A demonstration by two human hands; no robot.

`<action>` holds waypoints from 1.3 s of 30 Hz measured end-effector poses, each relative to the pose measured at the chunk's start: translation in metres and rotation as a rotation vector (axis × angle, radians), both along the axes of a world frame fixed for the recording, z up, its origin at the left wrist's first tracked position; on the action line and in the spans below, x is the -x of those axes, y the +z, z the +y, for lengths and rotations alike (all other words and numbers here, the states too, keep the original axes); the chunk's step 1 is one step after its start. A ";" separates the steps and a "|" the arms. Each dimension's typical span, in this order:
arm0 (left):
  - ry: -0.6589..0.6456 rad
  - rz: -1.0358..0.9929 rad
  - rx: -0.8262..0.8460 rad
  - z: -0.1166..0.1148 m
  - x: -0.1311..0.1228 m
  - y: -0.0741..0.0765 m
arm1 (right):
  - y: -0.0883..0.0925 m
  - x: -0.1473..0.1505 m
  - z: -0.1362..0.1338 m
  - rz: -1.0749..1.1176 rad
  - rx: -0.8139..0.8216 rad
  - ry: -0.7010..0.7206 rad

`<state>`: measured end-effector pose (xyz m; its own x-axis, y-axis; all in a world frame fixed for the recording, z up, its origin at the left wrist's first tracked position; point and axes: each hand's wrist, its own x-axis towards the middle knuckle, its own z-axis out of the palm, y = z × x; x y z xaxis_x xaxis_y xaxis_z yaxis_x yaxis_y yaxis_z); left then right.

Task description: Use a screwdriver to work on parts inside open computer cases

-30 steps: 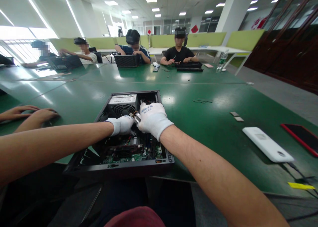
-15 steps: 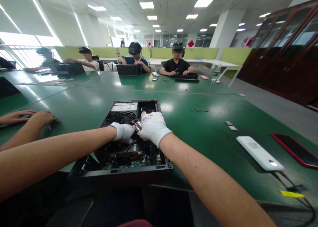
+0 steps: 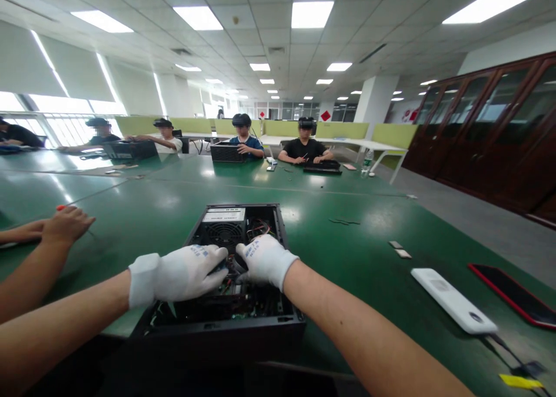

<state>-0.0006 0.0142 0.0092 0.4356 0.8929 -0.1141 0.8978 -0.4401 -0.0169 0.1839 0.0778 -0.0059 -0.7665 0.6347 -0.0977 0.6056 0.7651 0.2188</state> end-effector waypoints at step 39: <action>0.208 -0.268 -0.050 -0.067 0.075 -0.035 | -0.021 -0.026 -0.041 0.957 0.408 -0.332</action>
<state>-0.0760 -0.0525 -0.0254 0.2522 0.9673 0.0259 0.9436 -0.2518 0.2150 0.2094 0.0367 -0.0270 -0.4339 0.8790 0.1975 0.5795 0.4401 -0.6859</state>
